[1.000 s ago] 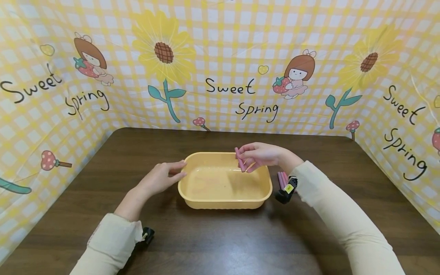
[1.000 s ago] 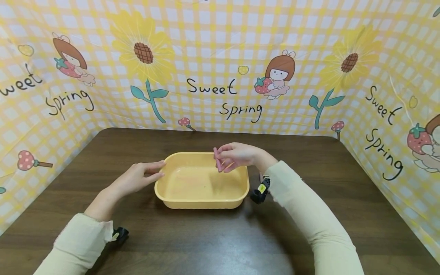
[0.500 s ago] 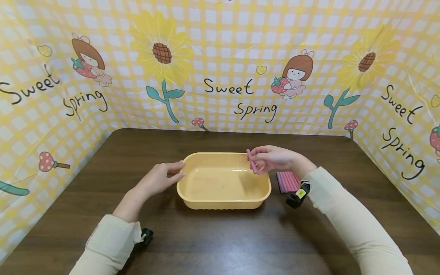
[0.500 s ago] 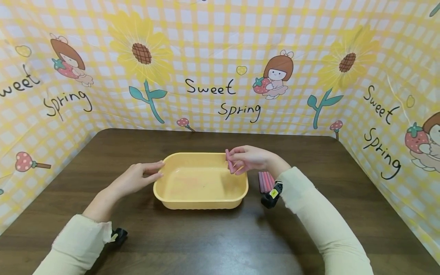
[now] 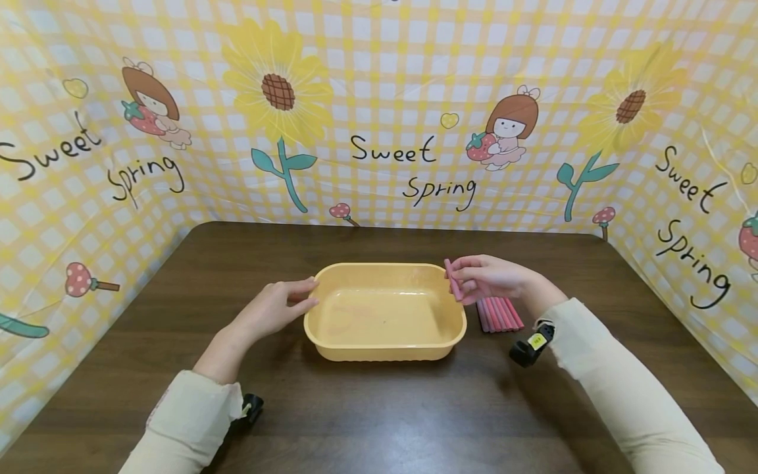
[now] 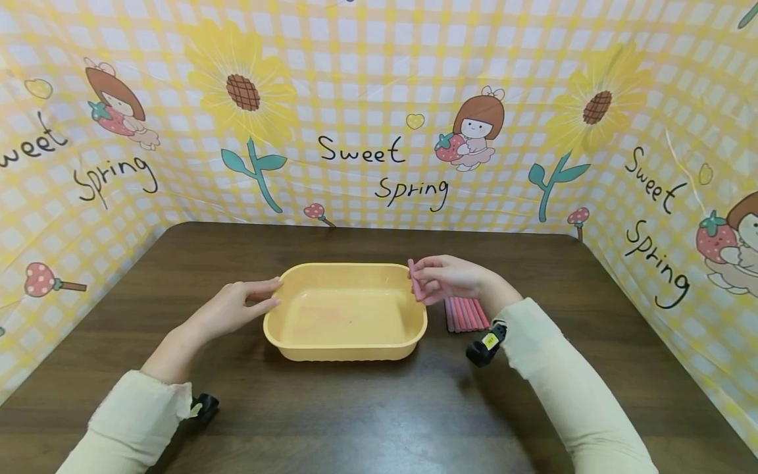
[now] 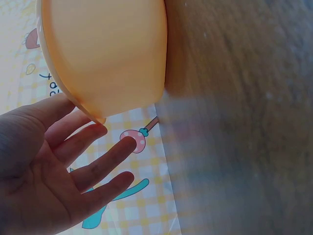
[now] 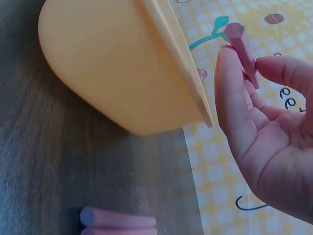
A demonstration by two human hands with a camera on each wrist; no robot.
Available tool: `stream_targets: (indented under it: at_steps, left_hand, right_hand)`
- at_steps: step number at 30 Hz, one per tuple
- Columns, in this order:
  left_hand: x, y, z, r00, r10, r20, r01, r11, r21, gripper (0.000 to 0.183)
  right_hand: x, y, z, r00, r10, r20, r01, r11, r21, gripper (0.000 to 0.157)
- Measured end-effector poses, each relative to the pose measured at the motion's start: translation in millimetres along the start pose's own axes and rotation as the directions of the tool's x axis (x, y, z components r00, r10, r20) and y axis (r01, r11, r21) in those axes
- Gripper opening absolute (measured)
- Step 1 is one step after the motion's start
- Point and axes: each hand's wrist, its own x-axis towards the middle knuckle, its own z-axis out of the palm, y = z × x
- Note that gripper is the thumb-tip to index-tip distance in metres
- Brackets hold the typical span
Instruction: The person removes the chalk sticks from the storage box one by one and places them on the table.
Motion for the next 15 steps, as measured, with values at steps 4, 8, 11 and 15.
stream_targets:
  at_steps: [4,8,11,15]
  left_hand:
    - [0.1,-0.3,0.3,1.000,-0.001,0.000,0.001,1.000,-0.004,0.047]
    - [0.0,-0.2,0.3,1.000,0.001,-0.001,-0.001,1.000,-0.004,0.046]
    - [-0.3,-0.1,0.1,1.000,0.005,-0.002,-0.005,1.000,-0.003,0.047]
    - [-0.4,-0.2,-0.2,1.000,0.005,-0.001,-0.005,1.000,-0.003,0.047]
  right_hand:
    - [-5.8,5.7,-3.9,1.000,0.010,-0.012,-0.009,1.000,0.019,0.020]
    - [-11.2,11.5,-8.3,1.000,0.008,-0.027,-0.007,1.000,0.022,0.021]
    - [-15.9,15.3,-11.0,0.999,0.008,-0.047,-0.007,1.000,0.017,0.020]
    - [-23.2,20.3,-14.6,0.997,0.010,-0.077,-0.008,1.000,0.020,0.016]
